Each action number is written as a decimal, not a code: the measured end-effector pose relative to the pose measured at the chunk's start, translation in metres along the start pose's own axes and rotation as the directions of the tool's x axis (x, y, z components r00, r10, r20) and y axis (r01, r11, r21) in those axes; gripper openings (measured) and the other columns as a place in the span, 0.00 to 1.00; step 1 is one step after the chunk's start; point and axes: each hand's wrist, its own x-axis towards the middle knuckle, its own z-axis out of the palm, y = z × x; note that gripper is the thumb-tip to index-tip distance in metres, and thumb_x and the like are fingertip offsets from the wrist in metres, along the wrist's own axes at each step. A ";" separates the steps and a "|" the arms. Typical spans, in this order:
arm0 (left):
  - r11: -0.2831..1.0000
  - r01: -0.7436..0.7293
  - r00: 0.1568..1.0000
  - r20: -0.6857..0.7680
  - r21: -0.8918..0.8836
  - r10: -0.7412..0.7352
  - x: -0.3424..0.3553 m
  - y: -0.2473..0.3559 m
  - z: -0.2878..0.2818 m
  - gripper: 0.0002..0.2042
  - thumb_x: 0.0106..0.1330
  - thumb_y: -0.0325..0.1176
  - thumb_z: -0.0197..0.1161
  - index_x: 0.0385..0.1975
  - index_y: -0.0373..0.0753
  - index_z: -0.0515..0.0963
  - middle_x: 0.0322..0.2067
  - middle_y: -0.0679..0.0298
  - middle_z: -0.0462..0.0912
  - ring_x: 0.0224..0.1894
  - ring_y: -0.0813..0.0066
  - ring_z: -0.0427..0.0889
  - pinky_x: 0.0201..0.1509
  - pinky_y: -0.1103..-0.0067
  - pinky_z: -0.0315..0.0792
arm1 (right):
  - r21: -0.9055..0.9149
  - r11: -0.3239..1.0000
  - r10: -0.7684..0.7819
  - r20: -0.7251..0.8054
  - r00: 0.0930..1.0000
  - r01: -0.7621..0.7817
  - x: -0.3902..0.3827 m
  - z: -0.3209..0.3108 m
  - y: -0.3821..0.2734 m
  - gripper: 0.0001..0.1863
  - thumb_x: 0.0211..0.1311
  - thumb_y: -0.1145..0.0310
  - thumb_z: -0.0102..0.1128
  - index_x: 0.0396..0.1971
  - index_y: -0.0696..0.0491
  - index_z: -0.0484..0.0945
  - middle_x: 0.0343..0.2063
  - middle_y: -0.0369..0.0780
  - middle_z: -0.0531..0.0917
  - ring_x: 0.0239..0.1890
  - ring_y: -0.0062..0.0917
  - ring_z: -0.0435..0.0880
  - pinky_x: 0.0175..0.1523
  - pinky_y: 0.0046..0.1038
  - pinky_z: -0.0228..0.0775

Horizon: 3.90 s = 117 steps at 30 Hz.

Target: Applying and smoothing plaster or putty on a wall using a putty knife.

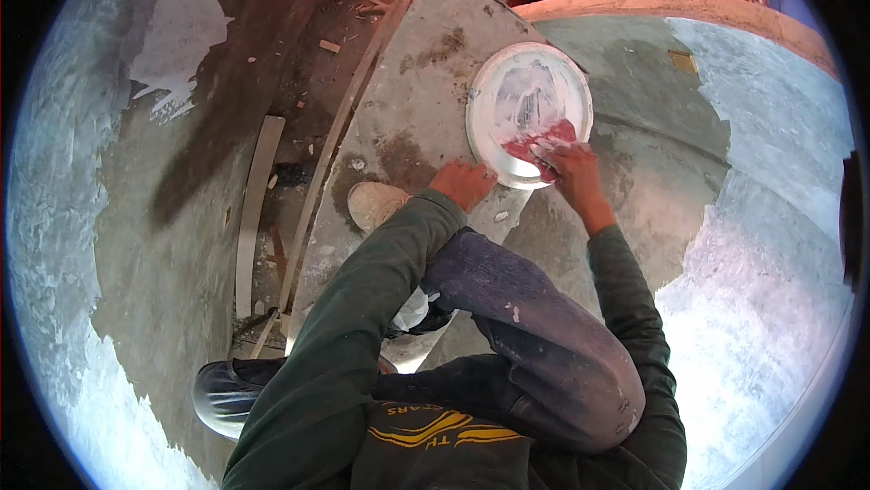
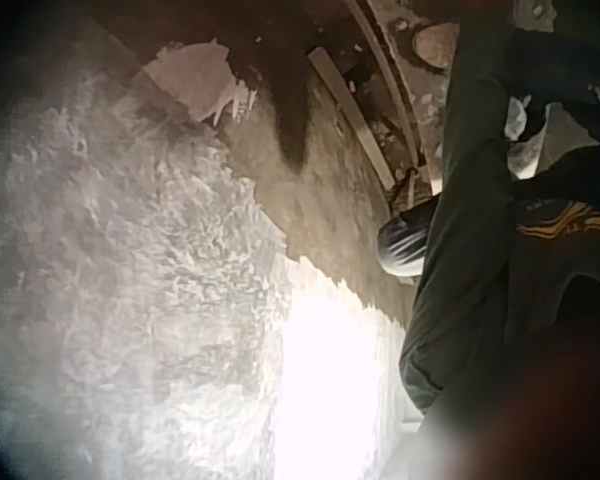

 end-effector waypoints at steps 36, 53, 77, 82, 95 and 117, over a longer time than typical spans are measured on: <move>0.504 0.730 0.614 0.119 -0.462 -0.780 -0.017 -0.041 -0.094 0.25 0.63 0.47 0.56 0.59 0.48 0.67 0.43 0.56 0.81 0.42 0.56 0.81 0.45 0.63 0.73 | -0.102 0.995 -0.026 -0.084 0.996 0.017 0.098 0.018 -0.036 0.21 0.43 0.75 0.60 0.42 0.44 0.81 0.31 0.37 0.82 0.34 0.33 0.80 0.39 0.34 0.72; 0.508 0.677 0.667 0.153 -0.532 -0.729 -0.023 -0.039 -0.051 0.30 0.65 0.45 0.51 0.66 0.47 0.54 0.42 0.46 0.80 0.44 0.46 0.79 0.49 0.58 0.71 | -0.039 0.992 -0.122 0.055 0.991 0.124 0.081 0.004 -0.036 0.15 0.50 0.72 0.55 0.38 0.43 0.82 0.41 0.35 0.82 0.44 0.28 0.79 0.52 0.35 0.63; 0.808 0.589 0.392 -0.883 0.025 -0.258 -0.264 -0.049 -0.436 0.17 0.56 0.27 0.62 0.47 0.38 0.75 0.41 0.53 0.80 0.41 0.56 0.79 0.48 0.69 0.72 | 0.794 -0.604 0.132 0.020 0.991 0.064 0.149 -0.114 -0.047 0.24 0.54 0.73 0.54 0.53 0.60 0.68 0.49 0.44 0.77 0.52 0.35 0.76 0.59 0.38 0.68; 0.696 0.661 0.448 -0.891 0.280 -0.067 -0.290 0.004 -0.505 0.23 0.52 0.27 0.61 0.52 0.38 0.74 0.37 0.54 0.77 0.40 0.52 0.74 0.46 0.66 0.67 | 0.673 -0.704 0.152 -0.170 0.974 0.227 0.218 -0.208 -0.094 0.25 0.54 0.74 0.55 0.54 0.59 0.68 0.48 0.44 0.77 0.51 0.35 0.76 0.59 0.38 0.67; 0.199 0.879 0.287 -0.814 0.433 0.505 -0.335 0.163 -0.667 0.24 0.56 0.30 0.58 0.56 0.38 0.72 0.53 0.52 0.72 0.58 0.51 0.67 0.61 0.63 0.59 | -0.123 0.878 -0.029 -0.979 -0.204 0.462 0.407 -0.605 -0.084 0.27 0.60 0.74 0.56 0.59 0.59 0.61 0.49 0.40 0.76 0.46 0.25 0.77 0.51 0.28 0.69; -0.610 0.787 0.467 -0.736 0.094 0.490 -0.370 0.381 -0.846 0.29 0.62 0.35 0.58 0.65 0.55 0.58 0.66 0.68 0.58 0.68 0.64 0.56 0.72 0.66 0.52 | -0.229 0.931 -0.063 -0.868 -0.492 0.284 0.403 -0.912 -0.288 0.36 0.51 0.74 0.59 0.62 0.37 0.64 0.57 0.35 0.71 0.53 0.36 0.71 0.60 0.47 0.55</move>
